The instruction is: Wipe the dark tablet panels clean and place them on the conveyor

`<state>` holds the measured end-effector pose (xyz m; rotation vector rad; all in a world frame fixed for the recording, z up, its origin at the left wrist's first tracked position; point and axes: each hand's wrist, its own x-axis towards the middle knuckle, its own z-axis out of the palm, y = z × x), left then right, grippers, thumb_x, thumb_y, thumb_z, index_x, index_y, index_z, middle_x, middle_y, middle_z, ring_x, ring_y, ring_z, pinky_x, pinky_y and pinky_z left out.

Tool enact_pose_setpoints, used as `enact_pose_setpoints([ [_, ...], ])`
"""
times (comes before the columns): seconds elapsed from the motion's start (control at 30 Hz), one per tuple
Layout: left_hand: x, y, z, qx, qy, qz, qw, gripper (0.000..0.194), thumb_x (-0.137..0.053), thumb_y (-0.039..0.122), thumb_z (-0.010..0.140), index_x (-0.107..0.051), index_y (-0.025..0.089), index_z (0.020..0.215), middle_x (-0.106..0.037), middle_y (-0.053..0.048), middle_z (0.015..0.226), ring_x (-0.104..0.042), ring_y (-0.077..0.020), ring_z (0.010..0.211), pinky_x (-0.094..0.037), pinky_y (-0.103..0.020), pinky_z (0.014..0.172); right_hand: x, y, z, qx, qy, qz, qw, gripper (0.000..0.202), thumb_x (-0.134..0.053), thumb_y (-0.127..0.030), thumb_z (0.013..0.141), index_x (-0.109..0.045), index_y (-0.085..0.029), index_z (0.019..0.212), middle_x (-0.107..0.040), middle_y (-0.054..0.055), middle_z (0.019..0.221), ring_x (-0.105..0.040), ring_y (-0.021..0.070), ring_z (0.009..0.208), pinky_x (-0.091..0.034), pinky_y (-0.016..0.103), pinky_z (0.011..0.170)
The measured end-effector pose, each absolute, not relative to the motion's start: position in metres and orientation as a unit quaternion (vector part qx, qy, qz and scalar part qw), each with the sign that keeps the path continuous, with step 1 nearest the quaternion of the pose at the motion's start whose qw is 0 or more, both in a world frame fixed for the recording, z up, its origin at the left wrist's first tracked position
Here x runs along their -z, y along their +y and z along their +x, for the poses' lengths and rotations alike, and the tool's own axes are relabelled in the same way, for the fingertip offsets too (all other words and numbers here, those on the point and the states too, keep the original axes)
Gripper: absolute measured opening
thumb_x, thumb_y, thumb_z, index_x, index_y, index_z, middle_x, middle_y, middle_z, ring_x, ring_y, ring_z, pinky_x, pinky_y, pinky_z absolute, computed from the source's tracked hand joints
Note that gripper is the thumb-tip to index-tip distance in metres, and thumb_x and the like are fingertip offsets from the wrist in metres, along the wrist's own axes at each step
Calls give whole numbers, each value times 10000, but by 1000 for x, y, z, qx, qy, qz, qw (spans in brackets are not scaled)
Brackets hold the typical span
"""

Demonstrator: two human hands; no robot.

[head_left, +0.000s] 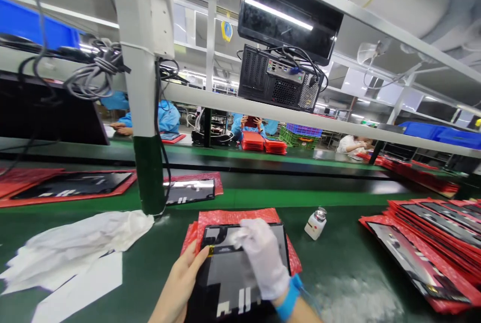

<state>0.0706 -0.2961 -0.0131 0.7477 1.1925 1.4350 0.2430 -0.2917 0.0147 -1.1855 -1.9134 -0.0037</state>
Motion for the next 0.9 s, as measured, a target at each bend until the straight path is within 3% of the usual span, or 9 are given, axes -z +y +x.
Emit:
enact_pose_setpoints([
  [0.13,37,-285,67,-611,512,331,505,503,-803,467,587,-731,222,1021,-721,-95,1215,-512,-348,1312,-403,-469,1096,-6,-266,220,44,-793,-475,378,176,-533,-119,895,-623,-221,784,-654,4,814,-613,144,749,-527,251,708],
  [0.3,44,-281,67,-617,503,341,500,599,-796,541,568,-724,223,1070,-749,-81,1131,-604,-346,1199,-483,-446,1022,14,-270,289,98,-740,-538,390,244,-415,-95,937,-611,-212,852,-649,27,840,-614,160,785,-531,300,790],
  [0.43,39,-283,69,-621,502,339,497,619,-799,536,561,-720,213,1083,-755,-79,1109,-636,-324,1149,-499,-420,997,49,-312,325,159,-675,-580,427,266,-368,-155,974,-614,-226,900,-659,49,836,-639,182,772,-542,298,751],
  [0.57,31,-285,71,-616,490,346,510,590,-800,500,570,-726,192,1068,-765,-86,1072,-674,-315,1073,-530,-408,940,85,-334,288,164,-676,-566,442,252,-396,-172,960,-627,-231,879,-664,55,796,-650,197,715,-538,297,684],
  [0.7,23,-289,71,-613,480,345,524,573,-806,455,571,-725,182,1067,-778,-89,1021,-686,-314,1048,-540,-416,914,83,-313,243,94,-712,-544,434,287,-367,-143,962,-638,-228,923,-677,44,818,-659,177,736,-546,286,712],
  [0.8,19,-292,71,-613,479,338,529,552,-818,433,557,-732,185,1043,-778,-93,1027,-679,-330,1066,-543,-423,904,76,-303,239,134,-696,-556,434,265,-388,-155,962,-648,-203,952,-679,74,812,-670,209,777,-550,327,750],
  [0.9,16,-293,70,-606,485,330,536,516,-828,408,542,-738,198,1004,-780,-85,1028,-668,-338,1092,-543,-414,899,83,-308,238,178,-678,-565,435,290,-361,-138,950,-645,-175,909,-666,105,772,-656,234,692,-541,356,654],
])
